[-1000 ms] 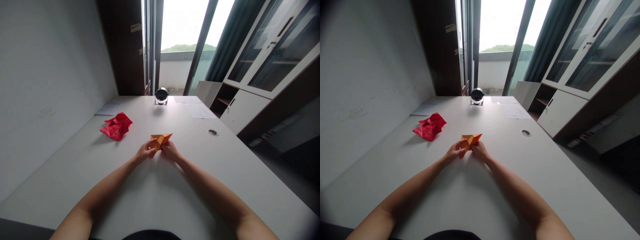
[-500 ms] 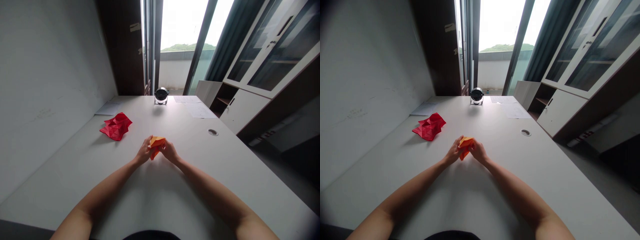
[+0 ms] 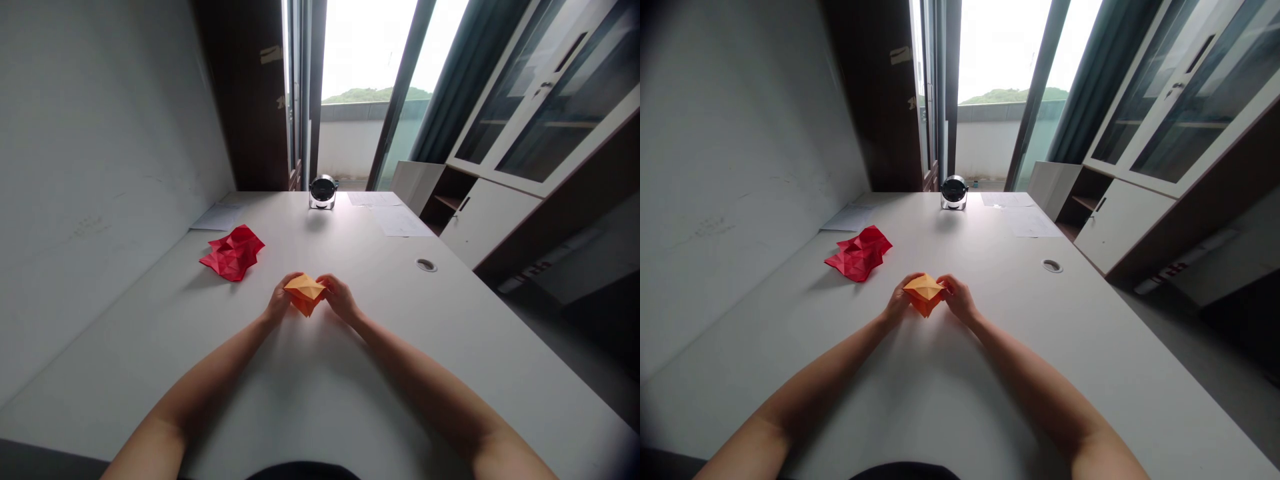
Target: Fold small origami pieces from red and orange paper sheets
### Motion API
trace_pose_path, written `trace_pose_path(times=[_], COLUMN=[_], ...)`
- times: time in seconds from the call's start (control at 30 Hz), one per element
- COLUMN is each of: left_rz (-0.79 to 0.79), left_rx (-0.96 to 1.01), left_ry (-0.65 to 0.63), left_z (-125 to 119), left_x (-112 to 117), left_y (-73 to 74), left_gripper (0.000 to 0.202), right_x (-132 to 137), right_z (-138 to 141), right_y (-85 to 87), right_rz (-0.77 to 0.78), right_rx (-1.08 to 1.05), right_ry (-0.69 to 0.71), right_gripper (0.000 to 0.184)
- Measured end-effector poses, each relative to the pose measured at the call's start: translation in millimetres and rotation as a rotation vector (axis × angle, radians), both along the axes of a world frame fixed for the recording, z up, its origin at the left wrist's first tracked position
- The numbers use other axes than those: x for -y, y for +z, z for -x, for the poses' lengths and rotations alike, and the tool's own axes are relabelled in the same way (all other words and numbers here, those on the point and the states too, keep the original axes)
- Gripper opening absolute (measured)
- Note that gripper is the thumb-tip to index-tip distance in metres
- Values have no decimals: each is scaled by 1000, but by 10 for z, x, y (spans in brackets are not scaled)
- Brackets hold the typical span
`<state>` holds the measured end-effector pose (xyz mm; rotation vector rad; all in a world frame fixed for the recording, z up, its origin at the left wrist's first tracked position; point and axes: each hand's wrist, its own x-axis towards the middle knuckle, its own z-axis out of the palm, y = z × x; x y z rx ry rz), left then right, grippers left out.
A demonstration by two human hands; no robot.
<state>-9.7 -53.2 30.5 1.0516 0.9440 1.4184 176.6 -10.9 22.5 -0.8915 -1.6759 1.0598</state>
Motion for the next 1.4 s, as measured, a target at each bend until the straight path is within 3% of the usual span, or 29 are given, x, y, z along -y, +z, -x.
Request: trace_pose_path(times=[0.27, 0.43, 0.87, 1.17, 1.4], left_rz=[-3, -30, -41, -40, -128], left_rx=[-53, -92, -66, -71, -89], left_ry=[-70, -68, -179, -256, -385], left_z=[-12, -52, 8, -11, 27], left_x=[-37, -13, 55, 32, 30], left_y=[-49, -45, 107, 36, 42], left_gripper=[50, 66, 59, 50, 72], right_x=[-43, -62, -118, -158, -159], right_z=[-5, -15, -61, -73, -100], right_y=[1, -4, -59, -124, -115], right_rz=[117, 173, 128, 121, 93], right_rx=[-198, -204, -235, -214, -228], right_ry=[71, 60, 24, -7, -8], right_gripper=[23, 27, 27, 27, 22])
